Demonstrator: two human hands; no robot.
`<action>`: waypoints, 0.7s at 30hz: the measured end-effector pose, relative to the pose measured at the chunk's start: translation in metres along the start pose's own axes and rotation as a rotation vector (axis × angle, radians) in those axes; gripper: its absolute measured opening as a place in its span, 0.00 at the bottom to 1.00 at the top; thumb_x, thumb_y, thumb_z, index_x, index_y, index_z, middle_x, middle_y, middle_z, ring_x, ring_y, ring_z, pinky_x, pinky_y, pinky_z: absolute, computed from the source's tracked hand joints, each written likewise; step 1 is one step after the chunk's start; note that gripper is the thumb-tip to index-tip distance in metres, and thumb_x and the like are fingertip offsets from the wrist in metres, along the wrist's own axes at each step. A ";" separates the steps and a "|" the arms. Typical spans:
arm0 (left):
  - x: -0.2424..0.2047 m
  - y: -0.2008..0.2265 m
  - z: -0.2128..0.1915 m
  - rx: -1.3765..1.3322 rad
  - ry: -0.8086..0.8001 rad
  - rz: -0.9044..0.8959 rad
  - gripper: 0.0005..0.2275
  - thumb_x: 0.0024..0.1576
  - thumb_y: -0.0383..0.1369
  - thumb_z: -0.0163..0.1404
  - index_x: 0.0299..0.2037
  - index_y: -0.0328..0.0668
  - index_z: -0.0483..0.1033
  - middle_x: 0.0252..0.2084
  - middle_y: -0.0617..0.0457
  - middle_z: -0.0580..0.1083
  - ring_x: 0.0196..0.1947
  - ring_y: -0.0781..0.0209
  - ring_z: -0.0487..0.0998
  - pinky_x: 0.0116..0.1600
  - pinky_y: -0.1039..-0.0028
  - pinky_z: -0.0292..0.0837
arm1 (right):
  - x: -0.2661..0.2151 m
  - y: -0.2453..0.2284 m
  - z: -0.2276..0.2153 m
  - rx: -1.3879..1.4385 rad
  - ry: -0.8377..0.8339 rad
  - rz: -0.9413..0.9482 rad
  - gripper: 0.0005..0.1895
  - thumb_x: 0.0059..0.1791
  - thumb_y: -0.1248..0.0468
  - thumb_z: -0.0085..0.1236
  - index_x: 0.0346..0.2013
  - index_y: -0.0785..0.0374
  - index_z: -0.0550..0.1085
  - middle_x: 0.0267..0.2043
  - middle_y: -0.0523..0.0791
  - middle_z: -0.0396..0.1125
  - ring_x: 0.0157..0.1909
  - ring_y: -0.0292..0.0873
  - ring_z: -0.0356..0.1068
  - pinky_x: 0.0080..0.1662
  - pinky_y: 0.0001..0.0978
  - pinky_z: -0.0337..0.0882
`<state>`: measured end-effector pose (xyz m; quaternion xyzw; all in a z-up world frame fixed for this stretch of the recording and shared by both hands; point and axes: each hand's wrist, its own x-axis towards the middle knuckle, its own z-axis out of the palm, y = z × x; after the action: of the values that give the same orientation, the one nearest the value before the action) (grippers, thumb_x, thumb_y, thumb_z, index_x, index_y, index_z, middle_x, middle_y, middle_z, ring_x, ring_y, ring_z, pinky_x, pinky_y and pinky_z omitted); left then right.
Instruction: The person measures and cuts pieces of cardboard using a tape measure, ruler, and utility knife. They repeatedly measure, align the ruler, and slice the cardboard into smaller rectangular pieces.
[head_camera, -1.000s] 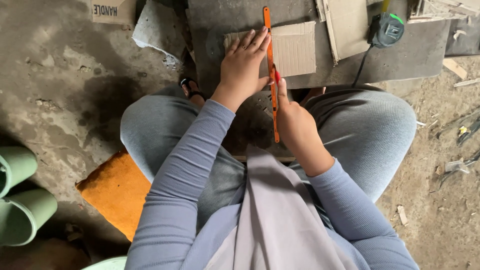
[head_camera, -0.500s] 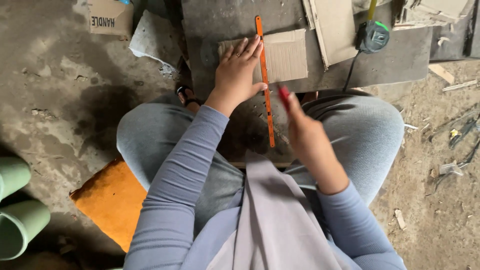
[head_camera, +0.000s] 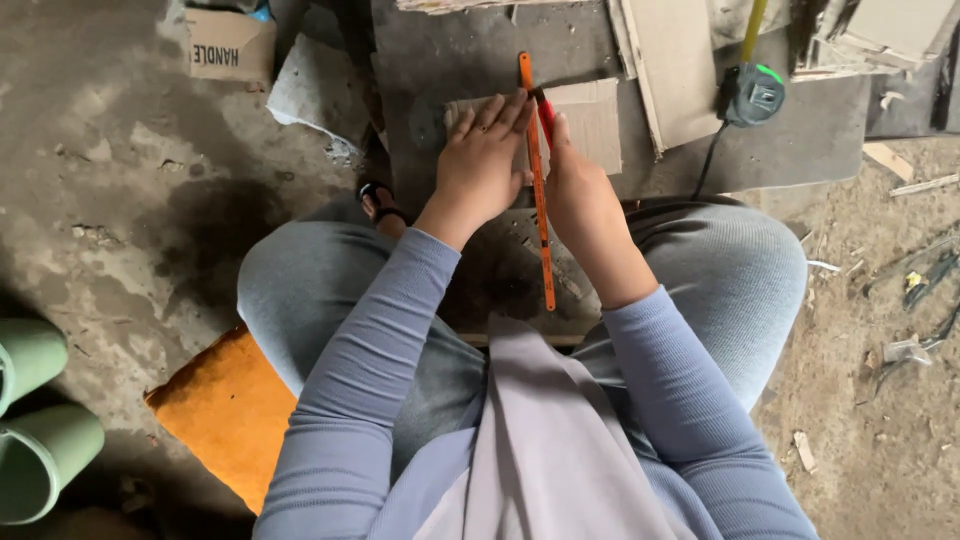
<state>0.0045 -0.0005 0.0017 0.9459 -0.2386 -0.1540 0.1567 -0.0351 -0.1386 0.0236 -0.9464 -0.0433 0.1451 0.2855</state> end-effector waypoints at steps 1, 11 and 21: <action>-0.001 0.000 0.001 -0.004 -0.004 0.000 0.32 0.51 0.41 0.47 0.61 0.45 0.42 0.64 0.57 0.44 0.63 0.56 0.44 0.63 0.63 0.38 | 0.000 -0.001 0.001 0.000 -0.005 0.004 0.28 0.47 0.72 0.35 0.60 0.72 0.41 0.20 0.51 0.58 0.18 0.48 0.54 0.22 0.37 0.53; -0.002 0.001 0.007 0.017 0.063 -0.024 0.29 0.51 0.40 0.46 0.61 0.46 0.46 0.63 0.59 0.45 0.63 0.59 0.45 0.63 0.65 0.38 | -0.021 -0.003 0.012 -0.429 0.083 -0.098 0.31 0.45 0.69 0.43 0.60 0.69 0.45 0.16 0.48 0.59 0.14 0.45 0.57 0.17 0.37 0.57; 0.000 0.002 0.006 0.029 0.038 -0.029 0.32 0.50 0.44 0.48 0.61 0.45 0.45 0.63 0.59 0.44 0.63 0.58 0.45 0.63 0.62 0.37 | -0.085 -0.006 0.016 -0.375 -0.072 0.054 0.34 0.41 0.71 0.39 0.61 0.64 0.45 0.17 0.48 0.58 0.14 0.49 0.58 0.18 0.41 0.58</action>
<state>0.0012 -0.0036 -0.0026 0.9542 -0.2241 -0.1349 0.1452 -0.1211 -0.1393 0.0359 -0.9780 -0.0545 0.1757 0.0985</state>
